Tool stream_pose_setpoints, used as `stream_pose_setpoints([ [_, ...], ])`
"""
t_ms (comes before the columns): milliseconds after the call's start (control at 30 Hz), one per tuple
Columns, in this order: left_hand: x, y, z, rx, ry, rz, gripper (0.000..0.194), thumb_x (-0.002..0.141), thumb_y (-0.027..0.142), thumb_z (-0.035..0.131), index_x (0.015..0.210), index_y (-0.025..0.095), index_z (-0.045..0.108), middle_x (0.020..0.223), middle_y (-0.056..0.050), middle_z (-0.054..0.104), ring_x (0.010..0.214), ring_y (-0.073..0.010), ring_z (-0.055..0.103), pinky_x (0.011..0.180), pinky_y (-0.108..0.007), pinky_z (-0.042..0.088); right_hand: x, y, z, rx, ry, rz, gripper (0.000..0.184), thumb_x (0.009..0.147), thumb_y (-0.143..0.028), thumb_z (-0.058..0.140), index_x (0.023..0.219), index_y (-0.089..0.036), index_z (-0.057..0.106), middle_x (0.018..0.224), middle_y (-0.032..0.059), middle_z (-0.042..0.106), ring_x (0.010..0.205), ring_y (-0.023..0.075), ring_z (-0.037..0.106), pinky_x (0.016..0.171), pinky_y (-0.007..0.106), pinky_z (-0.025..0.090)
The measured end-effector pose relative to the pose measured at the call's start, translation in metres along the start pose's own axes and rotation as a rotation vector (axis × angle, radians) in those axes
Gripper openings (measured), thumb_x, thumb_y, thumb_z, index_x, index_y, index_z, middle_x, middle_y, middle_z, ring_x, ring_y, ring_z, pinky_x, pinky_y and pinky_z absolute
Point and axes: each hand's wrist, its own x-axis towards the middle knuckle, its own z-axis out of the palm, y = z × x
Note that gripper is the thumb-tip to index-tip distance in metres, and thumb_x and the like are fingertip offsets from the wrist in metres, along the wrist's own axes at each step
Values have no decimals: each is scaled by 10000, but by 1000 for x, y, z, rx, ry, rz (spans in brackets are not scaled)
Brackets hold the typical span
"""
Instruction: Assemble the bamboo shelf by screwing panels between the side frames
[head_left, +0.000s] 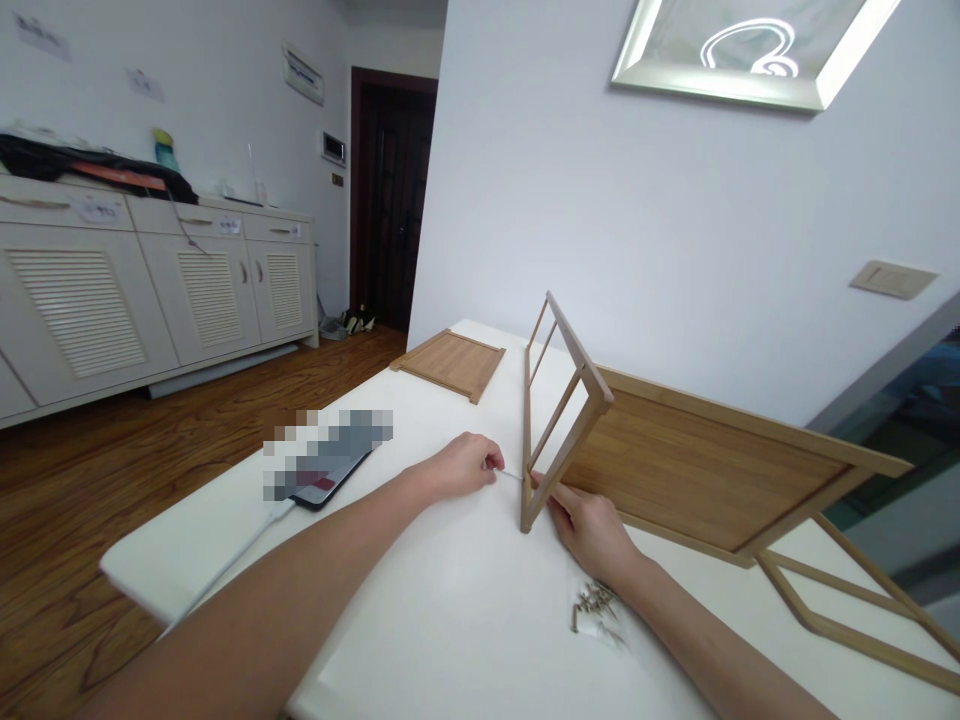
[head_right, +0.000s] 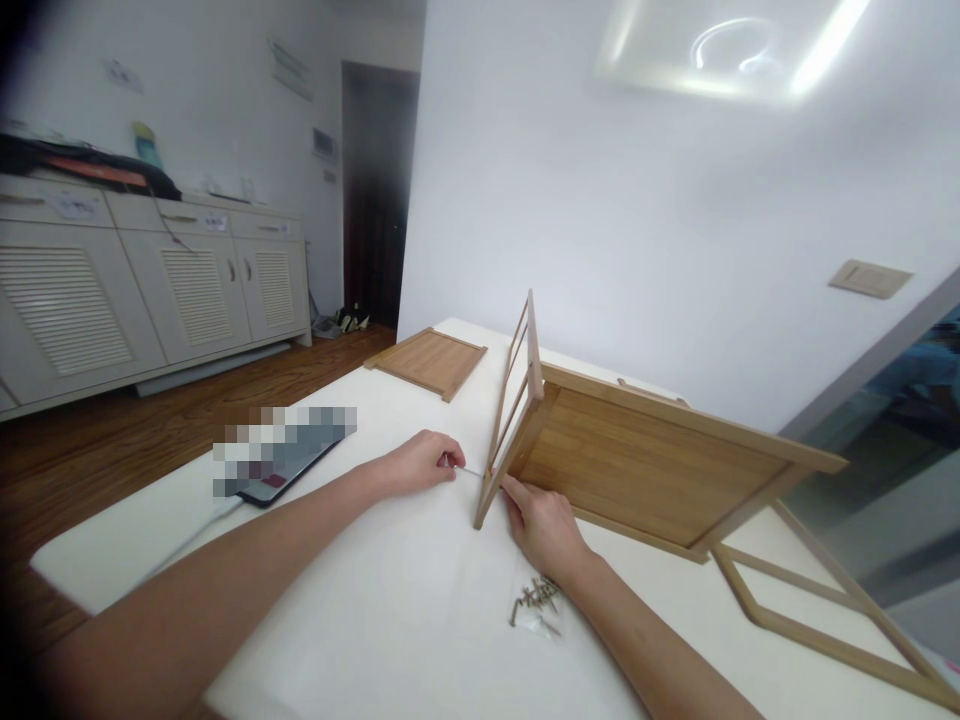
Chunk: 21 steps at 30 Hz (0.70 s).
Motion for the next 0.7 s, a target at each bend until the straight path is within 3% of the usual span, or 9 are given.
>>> stream_pose_setpoints([
  [400, 0, -4, -1, 62, -74, 138, 245, 756, 128, 522, 812, 179, 755, 843, -71, 739, 812, -193, 657, 742, -251, 467, 0, -2, -1, -7, 6, 3, 423, 953, -217, 375, 1348, -262, 518, 996, 40, 753, 812, 180, 719, 672, 241, 517],
  [700, 1, -8, -3, 69, -57, 108, 199, 809, 185, 518, 802, 164, 716, 878, -98, 714, 855, -222, 651, 790, -288, 462, 0, -1, 0, -1, -1, 3, 418, 959, -232, 377, 1354, -277, 509, 1003, 29, 751, 820, 185, 718, 672, 247, 515],
])
